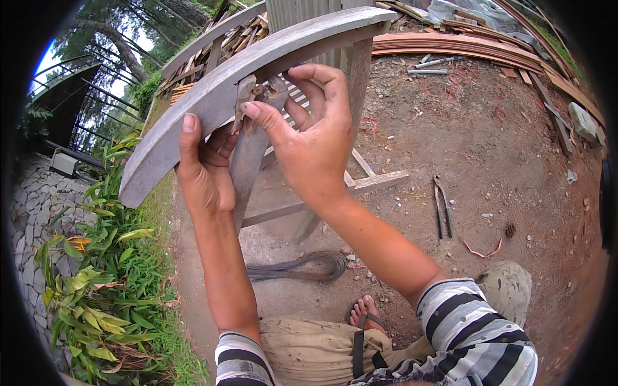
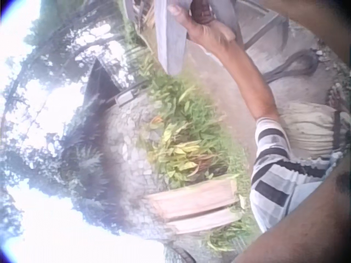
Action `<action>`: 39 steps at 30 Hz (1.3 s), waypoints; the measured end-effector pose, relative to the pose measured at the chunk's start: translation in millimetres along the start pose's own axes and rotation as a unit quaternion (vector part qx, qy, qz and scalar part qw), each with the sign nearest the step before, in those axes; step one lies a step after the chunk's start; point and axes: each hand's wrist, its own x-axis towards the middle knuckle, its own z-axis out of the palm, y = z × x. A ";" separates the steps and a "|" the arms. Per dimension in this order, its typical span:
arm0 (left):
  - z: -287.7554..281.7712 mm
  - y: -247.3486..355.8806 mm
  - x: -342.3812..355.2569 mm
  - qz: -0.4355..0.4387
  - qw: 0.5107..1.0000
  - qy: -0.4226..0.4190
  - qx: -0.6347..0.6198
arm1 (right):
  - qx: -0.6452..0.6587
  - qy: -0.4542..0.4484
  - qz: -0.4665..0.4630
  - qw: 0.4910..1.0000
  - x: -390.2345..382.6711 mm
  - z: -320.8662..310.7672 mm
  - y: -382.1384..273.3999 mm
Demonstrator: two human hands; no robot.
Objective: The person is repairing a wooden chair by removing a nail with pliers, inserting a wooden dowel, and applying glue to secure the joint.
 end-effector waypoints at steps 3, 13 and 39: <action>2.6 2.4 0.7 0.010 1.000 0.003 0.002 | 0.076 -0.029 0.060 0.995 -0.8 -1.6 2.3; 3.1 8.2 2.2 0.030 0.999 -0.009 0.022 | -0.010 0.000 0.057 0.998 -4.7 16.8 -2.9; 72.8 108.3 44.6 0.024 0.722 -0.294 0.625 | 0.147 0.003 0.127 0.981 -13.8 5.2 5.7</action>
